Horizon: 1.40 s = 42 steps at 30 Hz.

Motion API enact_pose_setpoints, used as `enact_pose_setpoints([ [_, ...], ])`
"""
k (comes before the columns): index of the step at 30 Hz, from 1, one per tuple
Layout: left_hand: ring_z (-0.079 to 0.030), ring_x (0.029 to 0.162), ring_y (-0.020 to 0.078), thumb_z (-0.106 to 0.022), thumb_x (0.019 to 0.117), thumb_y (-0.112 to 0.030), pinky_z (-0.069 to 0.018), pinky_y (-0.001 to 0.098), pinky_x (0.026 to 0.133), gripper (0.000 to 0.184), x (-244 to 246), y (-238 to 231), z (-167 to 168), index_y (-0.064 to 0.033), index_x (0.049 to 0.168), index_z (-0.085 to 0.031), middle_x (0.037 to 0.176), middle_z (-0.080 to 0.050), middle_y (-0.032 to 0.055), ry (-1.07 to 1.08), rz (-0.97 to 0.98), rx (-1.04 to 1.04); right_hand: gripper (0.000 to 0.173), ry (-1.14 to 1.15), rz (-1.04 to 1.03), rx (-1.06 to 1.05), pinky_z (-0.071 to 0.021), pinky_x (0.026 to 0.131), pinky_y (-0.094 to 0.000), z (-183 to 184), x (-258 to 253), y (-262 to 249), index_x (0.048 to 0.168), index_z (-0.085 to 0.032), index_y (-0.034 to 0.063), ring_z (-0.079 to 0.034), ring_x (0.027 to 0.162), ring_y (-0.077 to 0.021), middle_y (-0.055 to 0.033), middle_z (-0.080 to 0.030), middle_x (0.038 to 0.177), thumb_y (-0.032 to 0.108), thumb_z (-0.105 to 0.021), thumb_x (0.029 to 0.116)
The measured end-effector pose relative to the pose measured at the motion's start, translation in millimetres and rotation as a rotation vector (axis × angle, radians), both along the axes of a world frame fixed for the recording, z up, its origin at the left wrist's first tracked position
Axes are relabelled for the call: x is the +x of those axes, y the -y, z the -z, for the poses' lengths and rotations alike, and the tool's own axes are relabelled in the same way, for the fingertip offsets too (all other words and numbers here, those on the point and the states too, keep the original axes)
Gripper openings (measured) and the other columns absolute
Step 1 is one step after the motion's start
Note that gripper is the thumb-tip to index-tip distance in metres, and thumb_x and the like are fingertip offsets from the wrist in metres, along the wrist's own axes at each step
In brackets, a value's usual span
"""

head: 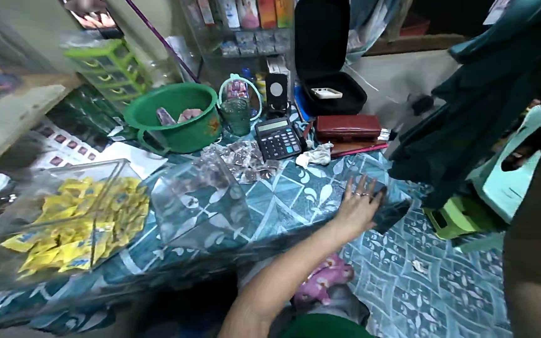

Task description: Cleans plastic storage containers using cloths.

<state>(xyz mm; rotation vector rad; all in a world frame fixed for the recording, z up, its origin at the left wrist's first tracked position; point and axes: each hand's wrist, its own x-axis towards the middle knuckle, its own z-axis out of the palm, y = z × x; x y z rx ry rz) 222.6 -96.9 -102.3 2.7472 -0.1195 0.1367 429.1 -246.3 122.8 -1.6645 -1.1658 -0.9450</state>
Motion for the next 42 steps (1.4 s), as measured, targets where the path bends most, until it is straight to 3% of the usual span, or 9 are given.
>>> enact_pose_setpoints([
  [3,-0.038,0.144,0.0474,-0.065,0.0919,-0.003,-0.0161,0.0721,0.117,0.05,6.9,5.0,26.6,-0.0006,0.141,-0.056,0.141,-0.056,0.0272,0.206,-0.009,0.09,0.034,-0.245,0.071,-0.047,-0.0479,0.091,-0.0259,-22.8,-95.5,-11.9,0.122,-0.063,-0.0097,-0.059,0.099,-0.0134,-0.0254,-0.064,0.113,0.011,-0.046,0.1015],
  [6,-0.064,0.12,0.0424,-0.059,0.0925,0.006,-0.0397,0.0658,0.109,0.023,-20.5,0.7,34.3,0.0045,0.112,-0.072,0.106,-0.075,0.0192,0.594,0.012,0.213,0.033,-0.112,0.018,-0.026,-0.0519,0.09,-0.0252,-16.8,-45.7,-9.7,0.119,-0.069,0.003,-0.064,0.101,-0.0063,-0.0128,-0.069,0.111,0.021,-0.049,0.1004],
  [12,-0.071,0.108,0.0313,-0.057,0.0983,-0.005,-0.0519,0.0474,0.102,0.017,-98.9,-8.0,6.9,0.0008,0.104,-0.072,0.099,-0.076,0.0151,0.81,-0.034,0.26,0.034,-0.117,-0.047,0.011,-0.0468,0.099,-0.0233,-6.0,-25.1,-41.3,0.124,-0.069,0.0082,-0.06,0.114,-0.0049,-0.0098,-0.067,0.123,0.022,-0.05,0.0997],
  [17,-0.07,0.087,0.0095,-0.067,0.0912,-0.008,-0.0582,0.0197,0.076,0.015,-157.8,-23.8,-37.5,0.0018,0.102,-0.069,0.097,-0.072,0.0113,0.887,-0.44,-0.279,0.039,-0.02,-0.056,0.024,-0.0445,0.11,-0.0383,40.1,-29.3,-42.0,0.13,-0.063,-0.0038,-0.058,0.126,-0.0273,-0.0255,-0.062,0.131,0.019,-0.047,0.1034],
  [20,-0.074,0.097,0.0174,-0.058,0.1029,-0.031,-0.0656,0.0354,0.079,0.018,-199.5,-36.0,-42.7,-0.0165,0.114,-0.058,0.106,-0.073,-0.0008,0.852,-0.486,-0.797,0.038,-0.165,-0.123,-0.202,-0.0445,0.111,-0.0486,121.4,-48.0,-38.8,0.133,-0.06,-0.0049,-0.057,0.128,-0.0348,-0.0264,-0.059,0.135,0.015,-0.05,0.1022],
  [26,-0.074,0.099,0.0342,-0.041,0.1073,-0.046,-0.0652,0.0466,0.083,0.035,-258.4,-26.7,-20.8,-0.0137,0.12,-0.039,0.116,-0.071,0.0083,0.714,-0.622,-1.315,0.061,-0.332,-0.081,-0.757,-0.0383,0.102,-0.0768,175.1,-87.2,-6.2,0.147,-0.055,0.0066,-0.052,0.131,-0.0532,-0.0263,-0.049,0.151,0.037,-0.069,0.096],
  [30,-0.075,0.096,0.0325,-0.028,0.1108,-0.028,-0.0646,0.0468,0.083,0.024,-278.3,-13.0,-8.9,-0.009,0.123,-0.036,0.114,-0.072,0.0092,0.731,-0.774,-1.392,0.029,-0.268,-0.184,-0.586,-0.0597,0.083,-0.0495,171.6,-184.6,10.0,0.113,-0.073,-0.0008,-0.073,0.093,-0.0326,-0.0188,-0.074,0.104,0.021,-0.057,0.1013],
  [37,-0.068,0.116,0.034,-0.052,0.1058,-0.025,-0.0548,0.0464,0.102,0.018,-288.5,-11.7,14.0,-0.0119,0.118,-0.051,0.126,-0.069,0.0164,0.719,-0.571,-1.722,0.028,-0.765,-0.621,-1.207,-0.0374,0.11,-0.0684,417.5,-257.2,-30.6,0.117,-0.076,0.0046,-0.054,0.131,-0.049,-0.0227,-0.067,0.13,0.02,-0.07,0.0948],
  [42,-0.062,0.127,0.0337,-0.049,0.1065,-0.022,-0.0481,0.046,0.11,0.022,-292.2,-10.9,20.5,-0.009,0.125,-0.048,0.138,-0.062,0.0169,0.715,-0.549,-1.702,0.03,-0.916,-0.413,-0.695,-0.0577,0.082,-0.0569,311.3,-249.6,-24.2,0.116,-0.068,-0.0082,-0.073,0.086,-0.0337,-0.0226,-0.073,0.093,0.009,-0.067,0.0915],
])
